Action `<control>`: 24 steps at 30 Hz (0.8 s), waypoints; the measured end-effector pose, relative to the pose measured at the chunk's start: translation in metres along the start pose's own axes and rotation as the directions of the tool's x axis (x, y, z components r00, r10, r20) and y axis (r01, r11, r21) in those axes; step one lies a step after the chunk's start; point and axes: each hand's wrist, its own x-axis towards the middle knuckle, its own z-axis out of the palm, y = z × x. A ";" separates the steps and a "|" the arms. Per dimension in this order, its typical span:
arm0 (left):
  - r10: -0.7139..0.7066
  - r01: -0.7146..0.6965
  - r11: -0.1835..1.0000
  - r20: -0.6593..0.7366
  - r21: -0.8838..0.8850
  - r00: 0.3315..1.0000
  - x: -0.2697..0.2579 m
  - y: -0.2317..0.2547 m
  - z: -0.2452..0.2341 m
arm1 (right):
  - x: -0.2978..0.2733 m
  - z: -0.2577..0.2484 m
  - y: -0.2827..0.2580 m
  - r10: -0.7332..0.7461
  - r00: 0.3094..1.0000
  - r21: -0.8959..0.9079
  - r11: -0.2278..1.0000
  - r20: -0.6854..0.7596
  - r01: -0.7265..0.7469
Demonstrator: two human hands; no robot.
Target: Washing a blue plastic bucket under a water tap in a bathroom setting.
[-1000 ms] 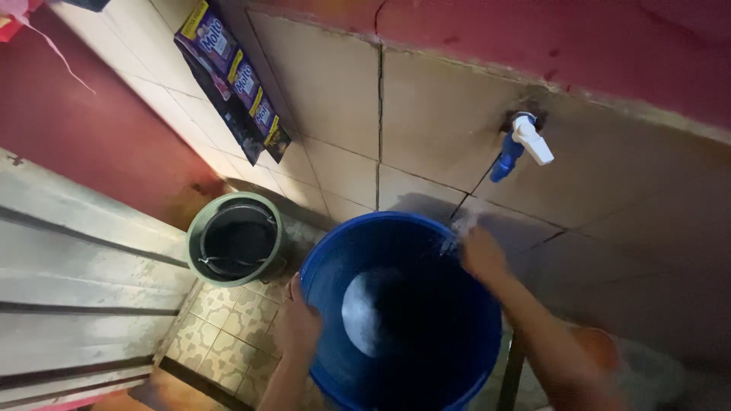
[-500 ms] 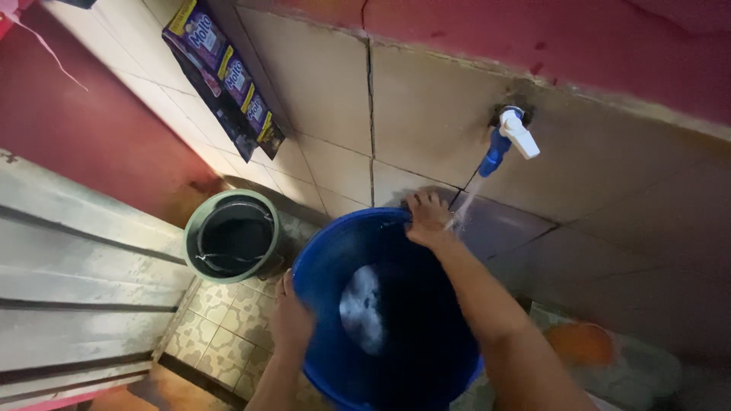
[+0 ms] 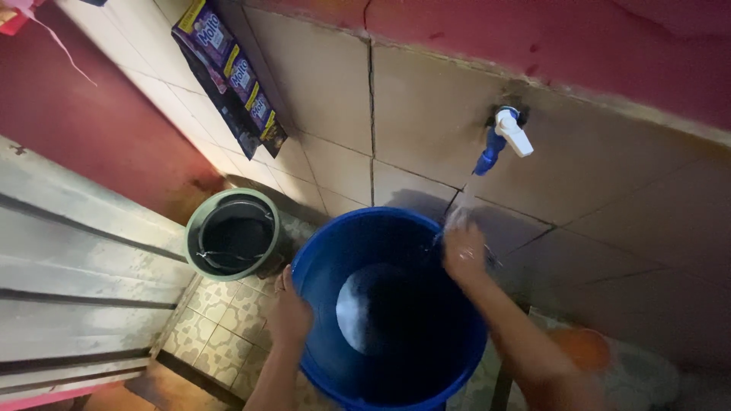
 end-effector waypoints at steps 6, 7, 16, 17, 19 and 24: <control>0.108 -0.107 0.994 -0.135 0.012 0.985 0.018 -0.028 0.035 | 0.061 -0.009 -0.038 -0.200 0.844 0.187 0.925 -0.497 0.329; 0.109 -0.109 0.994 -0.134 0.012 0.985 0.015 -0.023 0.032 | 0.057 -0.010 -0.033 -0.198 0.845 0.187 0.926 -0.496 0.327; 0.181 -0.143 0.974 -0.221 0.178 0.958 0.018 -0.030 0.045 | -0.066 0.002 0.035 -0.075 0.997 0.129 0.989 0.005 0.074; 0.280 -0.177 0.936 -0.340 0.304 0.898 0.015 -0.028 0.046 | -0.076 0.003 0.035 -0.024 0.995 0.153 0.988 0.094 0.010; 0.389 -0.198 0.883 -0.428 0.425 0.816 0.005 -0.024 0.049 | -0.096 0.002 0.035 0.033 0.981 0.167 0.984 0.193 -0.066; 0.628 -0.551 0.768 -0.214 0.327 0.748 -0.012 0.020 0.066 | -0.109 -0.015 0.033 0.067 0.998 0.298 0.952 0.001 -0.064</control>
